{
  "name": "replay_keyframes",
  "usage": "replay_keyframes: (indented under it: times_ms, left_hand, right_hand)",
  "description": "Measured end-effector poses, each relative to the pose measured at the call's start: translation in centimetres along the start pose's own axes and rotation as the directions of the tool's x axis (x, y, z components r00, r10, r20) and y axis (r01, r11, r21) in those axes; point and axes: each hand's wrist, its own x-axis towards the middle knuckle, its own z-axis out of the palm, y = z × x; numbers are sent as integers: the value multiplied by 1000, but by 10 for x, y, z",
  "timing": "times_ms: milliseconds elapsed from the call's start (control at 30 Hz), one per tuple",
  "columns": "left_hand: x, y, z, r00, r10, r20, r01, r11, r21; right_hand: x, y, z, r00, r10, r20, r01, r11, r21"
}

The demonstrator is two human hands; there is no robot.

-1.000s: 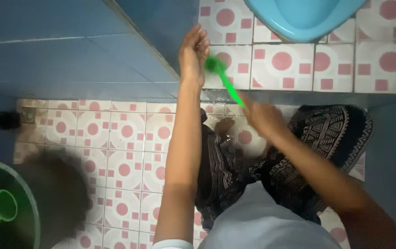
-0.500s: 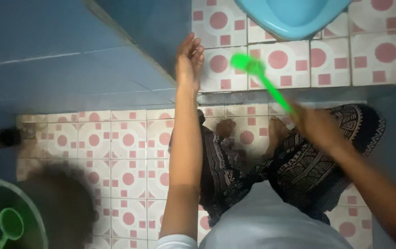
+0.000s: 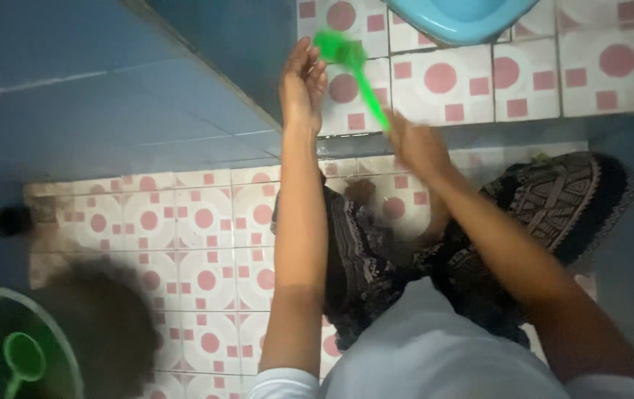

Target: The person scrubs the floor and wall of a bathroom using a long-handled brush.

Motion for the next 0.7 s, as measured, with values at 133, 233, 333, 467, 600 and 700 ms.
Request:
replay_keyframes:
  times_ms: [133, 233, 333, 467, 600, 700]
  left_hand:
    - [6, -12, 4, 998, -43, 45, 44, 999, -11]
    - [12, -21, 12, 995, -91, 45, 92, 996, -13]
    - [20, -25, 12, 992, -111, 59, 112, 994, -14]
    - [22, -28, 18, 992, -101, 70, 101, 995, 2]
    - [17, -28, 38, 989, -148, 10, 147, 989, 18]
    - [26, -46, 36, 993, -114, 22, 112, 991, 77]
  right_hand:
    - [-112, -51, -79, 992, 13, 129, -37, 982, 186]
    - [-147, 29, -72, 981, 189, 42, -193, 975, 107]
    - [-165, 100, -84, 945, 152, -291, -161, 987, -9]
    - [-163, 118, -101, 876, 360, -321, -360, 931, 59]
    - [-157, 80, -4, 966, 30, -255, -63, 990, -124]
    - [-166, -9, -24, 955, 292, -43, -278, 939, 203]
